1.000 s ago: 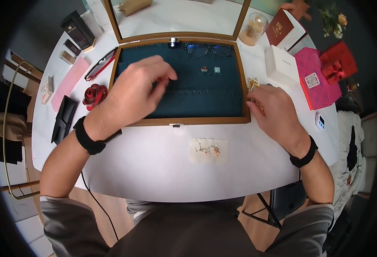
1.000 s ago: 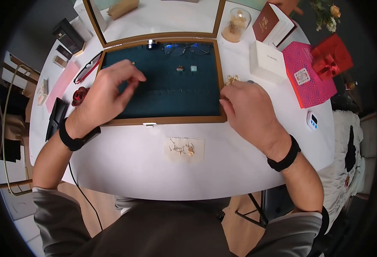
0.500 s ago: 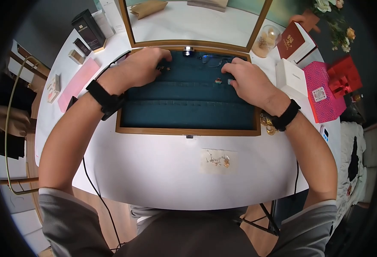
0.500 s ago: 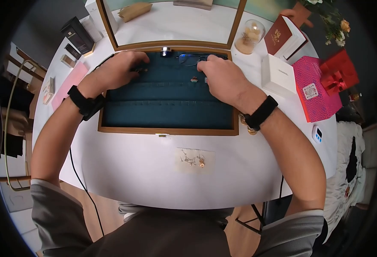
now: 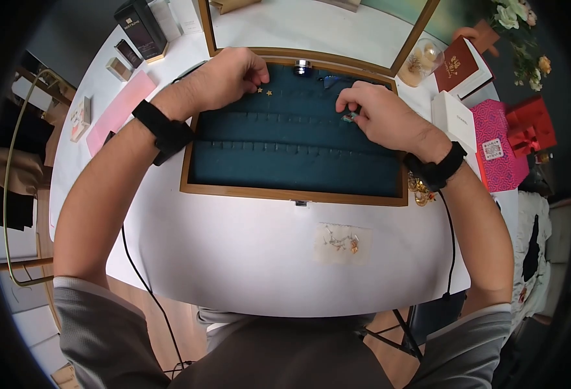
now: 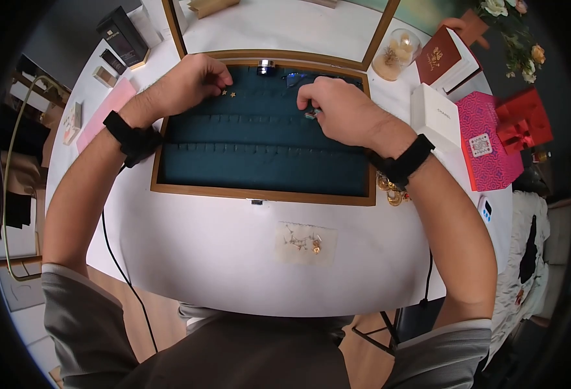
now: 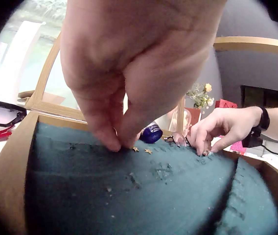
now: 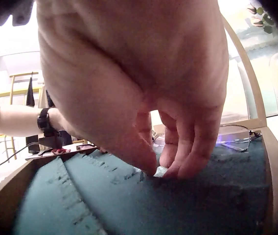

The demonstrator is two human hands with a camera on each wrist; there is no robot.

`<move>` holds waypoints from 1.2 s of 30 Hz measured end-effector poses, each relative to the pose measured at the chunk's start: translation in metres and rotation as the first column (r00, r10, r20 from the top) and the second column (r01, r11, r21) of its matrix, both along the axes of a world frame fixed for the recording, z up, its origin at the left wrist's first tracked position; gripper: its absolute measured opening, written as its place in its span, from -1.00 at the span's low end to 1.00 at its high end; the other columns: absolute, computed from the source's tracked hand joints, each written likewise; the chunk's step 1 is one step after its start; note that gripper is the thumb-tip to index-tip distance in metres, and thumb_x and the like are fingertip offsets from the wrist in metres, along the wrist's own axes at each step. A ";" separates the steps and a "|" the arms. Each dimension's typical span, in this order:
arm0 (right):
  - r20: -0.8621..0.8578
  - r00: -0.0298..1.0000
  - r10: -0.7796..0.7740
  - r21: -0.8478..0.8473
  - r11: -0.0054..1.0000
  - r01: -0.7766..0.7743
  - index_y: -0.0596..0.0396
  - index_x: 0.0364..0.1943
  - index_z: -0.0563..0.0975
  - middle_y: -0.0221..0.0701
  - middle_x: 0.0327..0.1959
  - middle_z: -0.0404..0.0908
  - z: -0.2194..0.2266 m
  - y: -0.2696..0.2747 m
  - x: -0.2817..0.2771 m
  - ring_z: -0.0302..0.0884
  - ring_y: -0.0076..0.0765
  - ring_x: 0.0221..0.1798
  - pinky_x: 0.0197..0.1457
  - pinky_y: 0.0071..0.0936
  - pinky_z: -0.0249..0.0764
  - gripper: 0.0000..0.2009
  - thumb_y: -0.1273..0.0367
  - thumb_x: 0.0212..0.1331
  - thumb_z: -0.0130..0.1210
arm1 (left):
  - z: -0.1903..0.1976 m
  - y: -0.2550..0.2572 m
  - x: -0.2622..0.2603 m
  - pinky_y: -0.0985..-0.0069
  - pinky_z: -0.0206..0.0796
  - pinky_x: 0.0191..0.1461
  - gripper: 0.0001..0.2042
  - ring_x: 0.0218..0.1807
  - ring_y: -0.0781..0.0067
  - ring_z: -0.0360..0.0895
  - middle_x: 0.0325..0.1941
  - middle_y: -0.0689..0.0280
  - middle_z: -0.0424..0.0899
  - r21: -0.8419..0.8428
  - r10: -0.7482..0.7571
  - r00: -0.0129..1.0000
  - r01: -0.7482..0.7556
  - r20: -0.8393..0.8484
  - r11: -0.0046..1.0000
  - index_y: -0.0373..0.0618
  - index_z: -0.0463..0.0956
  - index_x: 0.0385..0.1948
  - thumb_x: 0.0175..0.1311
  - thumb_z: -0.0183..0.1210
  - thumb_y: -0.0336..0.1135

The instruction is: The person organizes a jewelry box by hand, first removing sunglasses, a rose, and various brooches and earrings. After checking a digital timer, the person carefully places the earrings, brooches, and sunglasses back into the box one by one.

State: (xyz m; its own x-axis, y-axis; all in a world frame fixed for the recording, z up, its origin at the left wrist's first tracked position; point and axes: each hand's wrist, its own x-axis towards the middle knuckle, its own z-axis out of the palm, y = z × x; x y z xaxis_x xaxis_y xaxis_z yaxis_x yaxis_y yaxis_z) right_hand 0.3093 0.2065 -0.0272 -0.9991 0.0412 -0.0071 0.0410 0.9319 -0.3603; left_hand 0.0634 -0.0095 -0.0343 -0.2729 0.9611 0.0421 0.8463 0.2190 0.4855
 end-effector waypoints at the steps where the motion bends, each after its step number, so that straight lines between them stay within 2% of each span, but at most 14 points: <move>1: 0.002 1.000 0.001 0.001 1.000 -0.001 0.15 -0.11 0.66 -0.13 -0.16 0.71 0.000 -0.001 0.000 0.73 0.06 0.02 0.08 -0.09 0.65 -0.82 0.61 0.23 0.27 | 0.001 0.000 0.001 0.38 0.64 0.17 -0.77 -0.02 0.24 0.81 -0.14 0.12 0.85 -0.010 -0.003 1.000 0.004 0.011 1.000 -0.31 0.74 -0.04 0.29 0.37 -0.66; 3: 0.068 0.997 -0.027 -0.088 0.996 0.033 0.12 -0.10 0.64 -0.28 -0.25 0.58 0.003 -0.008 -0.001 0.61 -0.16 -0.15 -0.06 -0.27 0.58 -0.80 0.61 0.24 0.31 | 0.002 0.003 0.004 0.38 0.65 0.17 -0.78 -0.02 0.26 0.81 -0.13 0.13 0.85 -0.037 0.008 1.000 -0.009 -0.014 0.999 -0.32 0.74 -0.05 0.29 0.37 -0.65; 8: 0.051 0.998 -0.048 -0.065 0.997 0.051 0.16 -0.19 0.68 -0.27 -0.31 0.63 -0.007 -0.009 -0.015 0.62 -0.23 -0.25 -0.10 -0.30 0.60 -0.95 0.54 0.31 0.30 | 0.008 0.011 0.005 0.37 0.68 0.16 -0.81 0.00 0.22 0.84 -0.09 0.05 0.87 -0.121 0.042 0.998 -0.048 -0.052 0.991 -0.31 0.77 -0.05 0.35 0.35 -0.63; 10: 0.025 0.997 -0.071 -0.086 0.994 0.073 0.18 -0.24 0.69 -0.27 -0.35 0.65 -0.006 -0.009 -0.016 0.62 -0.24 -0.29 -0.12 -0.30 0.60 -0.98 0.52 0.33 0.29 | 0.003 0.012 -0.004 0.41 0.70 0.13 -0.80 -0.02 0.31 0.84 -0.12 0.07 0.87 -0.081 0.033 0.999 -0.031 0.029 0.996 -0.34 0.77 -0.08 0.34 0.26 -0.71; 11: 0.098 0.984 -0.150 -0.099 0.982 0.159 0.19 -0.28 0.70 -0.19 -0.29 0.71 0.002 -0.014 -0.018 0.70 -0.13 -0.19 -0.03 -0.25 0.65 -0.97 0.53 0.30 0.27 | 0.002 0.011 -0.009 0.41 0.70 0.13 -0.80 -0.02 0.31 0.84 -0.12 0.07 0.87 -0.082 0.033 0.999 -0.030 0.030 0.996 -0.34 0.77 -0.08 0.34 0.26 -0.71; 12: 0.171 0.959 -0.225 -0.106 0.964 0.245 0.20 -0.31 0.71 -0.10 -0.23 0.77 0.006 -0.019 -0.019 0.78 -0.01 -0.09 0.06 -0.19 0.69 -0.95 0.53 0.28 0.26 | 0.002 0.011 -0.015 0.43 0.70 0.13 -0.79 -0.02 0.34 0.84 -0.13 0.10 0.87 -0.061 0.034 0.991 -0.027 0.130 0.998 -0.35 0.77 -0.09 0.34 0.22 -0.73; 13: 0.171 0.960 -0.224 -0.108 0.964 0.244 0.20 -0.31 0.71 -0.10 -0.23 0.77 0.002 -0.020 -0.019 0.78 -0.01 -0.09 0.06 -0.19 0.69 -0.95 0.53 0.28 0.26 | 0.001 0.009 -0.020 0.45 0.70 0.14 -0.77 -0.03 0.37 0.83 -0.13 0.12 0.87 -0.041 0.034 0.973 -0.026 0.228 0.999 -0.37 0.77 -0.10 0.34 0.19 -0.76; 15: 0.034 0.969 -0.245 -0.050 0.968 0.246 0.24 -0.34 0.69 -0.24 -0.46 0.71 -0.006 -0.024 -0.020 0.71 -0.14 -0.35 -0.15 -0.25 0.64 -0.94 0.52 0.27 0.29 | -0.001 0.005 -0.027 0.48 0.69 0.17 -0.77 -0.05 0.39 0.82 -0.14 0.16 0.85 -0.013 0.071 0.952 -0.070 0.298 0.997 -0.39 0.76 -0.09 0.34 0.17 -0.76; 19: -0.051 0.958 -0.282 0.035 0.958 0.284 0.23 -0.32 0.67 -0.16 -0.32 0.73 -0.009 -0.036 -0.025 0.74 0.01 -0.20 -0.04 -0.17 0.66 -0.97 0.53 0.23 0.29 | 0.006 -0.006 -0.031 0.51 0.67 0.19 -0.78 -0.06 0.45 0.81 -0.14 0.20 0.85 0.004 0.106 0.903 -0.119 0.417 0.993 -0.36 0.76 -0.07 0.36 0.20 -0.75; 21: -0.139 0.966 -0.219 0.132 0.962 0.237 0.21 -0.26 0.69 -0.01 -0.14 0.71 -0.012 -0.041 -0.025 0.77 0.11 -0.02 0.12 -0.09 0.72 -0.94 0.55 0.22 0.27 | 0.007 -0.011 -0.030 0.53 0.66 0.19 -0.79 -0.04 0.49 0.80 -0.14 0.23 0.85 -0.001 0.115 0.892 -0.127 0.437 0.992 -0.33 0.77 -0.07 0.37 0.23 -0.73; 24: -0.060 0.975 -0.216 0.168 0.960 0.223 0.24 -0.22 0.68 0.02 -0.12 0.68 -0.013 -0.042 -0.032 0.75 0.19 0.00 0.17 -0.05 0.71 -0.90 0.56 0.21 0.28 | 0.006 -0.016 -0.030 0.53 0.67 0.18 -0.80 -0.05 0.50 0.80 -0.15 0.23 0.85 0.031 0.047 0.882 -0.070 0.469 0.997 -0.33 0.76 -0.07 0.39 0.23 -0.72; 30: -0.015 0.980 -0.199 0.143 0.970 0.199 0.27 -0.26 0.65 0.03 -0.14 0.68 -0.004 -0.042 -0.034 0.74 0.23 0.01 0.17 -0.03 0.71 -0.91 0.58 0.15 0.28 | 0.006 -0.020 -0.010 0.53 0.67 0.17 -0.85 -0.07 0.51 0.80 -0.17 0.25 0.84 0.084 0.088 0.866 -0.148 0.492 0.985 -0.34 0.74 -0.12 0.42 0.24 -0.72; 34: -0.019 0.983 -0.181 0.123 0.976 0.182 0.25 -0.31 0.62 -0.01 -0.18 0.67 -0.008 -0.033 -0.031 0.71 0.21 -0.01 0.12 -0.02 0.68 -0.91 0.57 0.15 0.31 | 0.001 -0.020 -0.001 0.52 0.70 0.10 -0.87 -0.10 0.49 0.80 -0.20 0.23 0.83 0.133 0.107 0.867 -0.195 0.488 0.972 -0.36 0.74 -0.17 0.38 0.26 -0.73; 36: -0.098 0.987 -0.128 0.017 0.991 0.130 0.21 -0.35 0.59 -0.05 -0.21 0.66 -0.008 -0.029 -0.023 0.68 0.18 -0.04 0.06 -0.02 0.63 -0.87 0.54 0.16 0.37 | -0.003 -0.021 0.001 0.51 0.71 0.05 -0.88 -0.13 0.49 0.80 -0.22 0.22 0.85 0.165 0.117 0.871 -0.220 0.478 0.961 -0.36 0.76 -0.19 0.34 0.29 -0.72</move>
